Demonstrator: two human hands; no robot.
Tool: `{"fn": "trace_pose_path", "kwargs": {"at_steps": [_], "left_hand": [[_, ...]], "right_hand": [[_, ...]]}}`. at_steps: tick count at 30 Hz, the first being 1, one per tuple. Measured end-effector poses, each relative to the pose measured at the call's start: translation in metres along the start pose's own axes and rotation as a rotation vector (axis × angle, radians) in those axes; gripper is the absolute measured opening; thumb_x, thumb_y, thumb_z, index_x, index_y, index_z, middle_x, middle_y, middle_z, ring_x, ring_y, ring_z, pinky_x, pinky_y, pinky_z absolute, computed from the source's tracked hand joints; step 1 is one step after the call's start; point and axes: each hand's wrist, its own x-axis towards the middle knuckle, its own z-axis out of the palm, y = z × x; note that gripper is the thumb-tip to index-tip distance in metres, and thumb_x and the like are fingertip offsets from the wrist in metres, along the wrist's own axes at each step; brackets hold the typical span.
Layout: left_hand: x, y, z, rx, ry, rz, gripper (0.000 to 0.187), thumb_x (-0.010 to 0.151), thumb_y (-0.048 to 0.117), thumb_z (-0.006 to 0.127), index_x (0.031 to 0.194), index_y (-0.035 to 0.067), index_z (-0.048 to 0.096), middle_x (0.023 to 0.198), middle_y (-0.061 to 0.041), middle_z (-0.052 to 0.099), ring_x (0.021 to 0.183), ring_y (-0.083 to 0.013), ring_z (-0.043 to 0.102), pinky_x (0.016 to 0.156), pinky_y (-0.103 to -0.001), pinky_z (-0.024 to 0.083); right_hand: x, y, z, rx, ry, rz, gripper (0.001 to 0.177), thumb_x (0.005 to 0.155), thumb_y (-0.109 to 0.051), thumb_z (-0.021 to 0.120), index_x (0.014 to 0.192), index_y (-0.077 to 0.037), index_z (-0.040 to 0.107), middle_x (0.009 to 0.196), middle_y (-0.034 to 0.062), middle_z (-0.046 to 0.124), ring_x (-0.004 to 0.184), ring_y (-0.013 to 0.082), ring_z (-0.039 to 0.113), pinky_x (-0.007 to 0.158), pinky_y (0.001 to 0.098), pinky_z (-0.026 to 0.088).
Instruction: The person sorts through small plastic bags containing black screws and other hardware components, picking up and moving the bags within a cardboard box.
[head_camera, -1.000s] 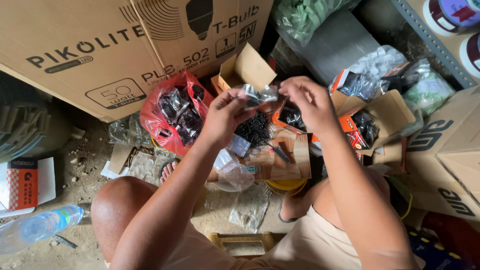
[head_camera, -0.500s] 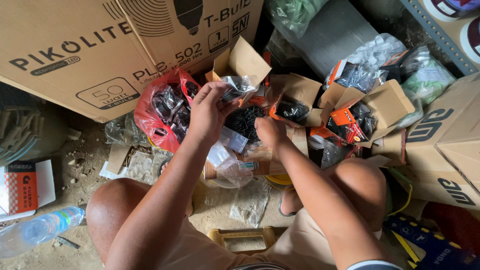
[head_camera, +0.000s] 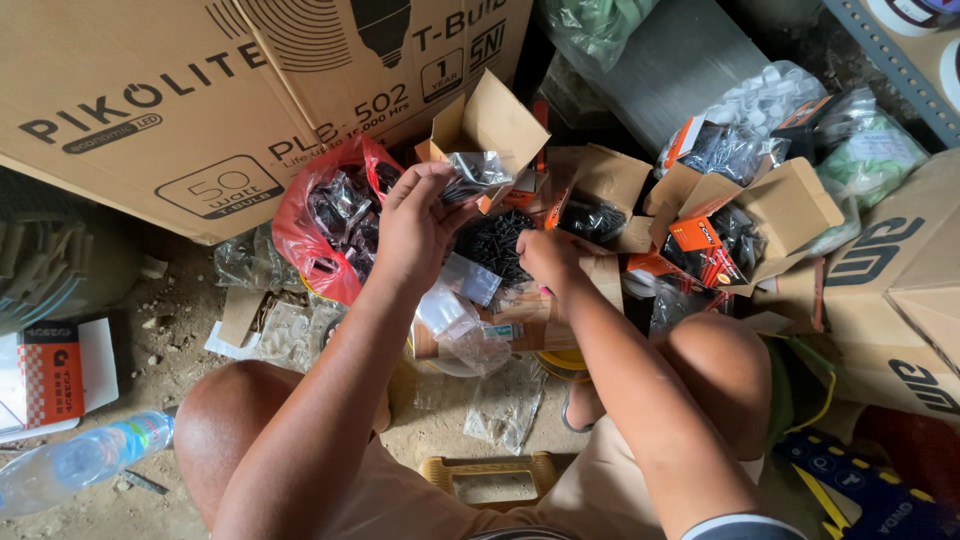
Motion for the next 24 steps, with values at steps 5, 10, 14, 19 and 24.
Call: {"fn": "trace_pose_path", "kwargs": {"at_steps": [5,10,14,19,24], "left_hand": [[0.001,0.001,-0.001,-0.009,0.006,0.0,0.009,0.087,0.014,0.062,0.092,0.007,0.061,0.082,-0.015,0.068,0.074,-0.026,0.072,0.073,-0.033,0.062],[-0.003,0.001,0.003,0.016,0.017,0.007,0.01,0.086,0.015,0.061,0.092,0.007,0.062,0.081,-0.013,0.066,0.072,-0.025,0.072,0.07,-0.033,0.063],[-0.006,0.001,0.005,0.007,0.018,0.012,0.011,0.087,0.015,0.06,0.092,0.006,0.062,0.079,-0.01,0.063,0.068,-0.0244,0.071,0.068,-0.032,0.063],[0.003,-0.006,0.004,-0.025,-0.021,0.06,0.013,0.088,0.019,0.058,0.091,0.007,0.061,0.085,-0.01,0.06,0.075,-0.0247,0.066,0.069,-0.035,0.06],[-0.002,-0.014,0.008,0.022,-0.113,0.106,0.009,0.089,0.021,0.059,0.084,0.014,0.059,0.087,-0.001,0.057,0.073,-0.0091,0.058,0.061,-0.028,0.059]], "right_hand": [[0.045,0.014,0.001,-0.409,0.158,-0.565,0.022,0.085,-0.02,0.051,0.092,-0.019,0.072,0.097,0.0091,0.071,0.099,0.033,0.066,0.084,0.0452,0.054],[0.017,-0.006,-0.039,-0.27,0.215,-0.63,0.014,0.084,-0.02,0.058,0.094,-0.018,0.068,0.093,0.0076,0.07,0.097,0.0324,0.065,0.084,0.0478,0.052],[-0.06,-0.03,-0.098,0.032,0.392,-0.851,0.016,0.08,-0.011,0.067,0.095,-0.017,0.07,0.087,0.0058,0.072,0.086,0.0265,0.068,0.075,0.0403,0.055],[-0.108,-0.027,-0.142,0.334,0.422,-0.967,0.009,0.089,-0.007,0.065,0.096,-0.012,0.066,0.082,0.0022,0.069,0.074,0.0098,0.063,0.067,0.0239,0.051],[-0.111,-0.02,-0.139,0.302,0.454,-1.108,0.008,0.093,0.003,0.068,0.097,-0.003,0.065,0.09,0.0063,0.069,0.08,0.0109,0.065,0.069,0.0213,0.051]]}}
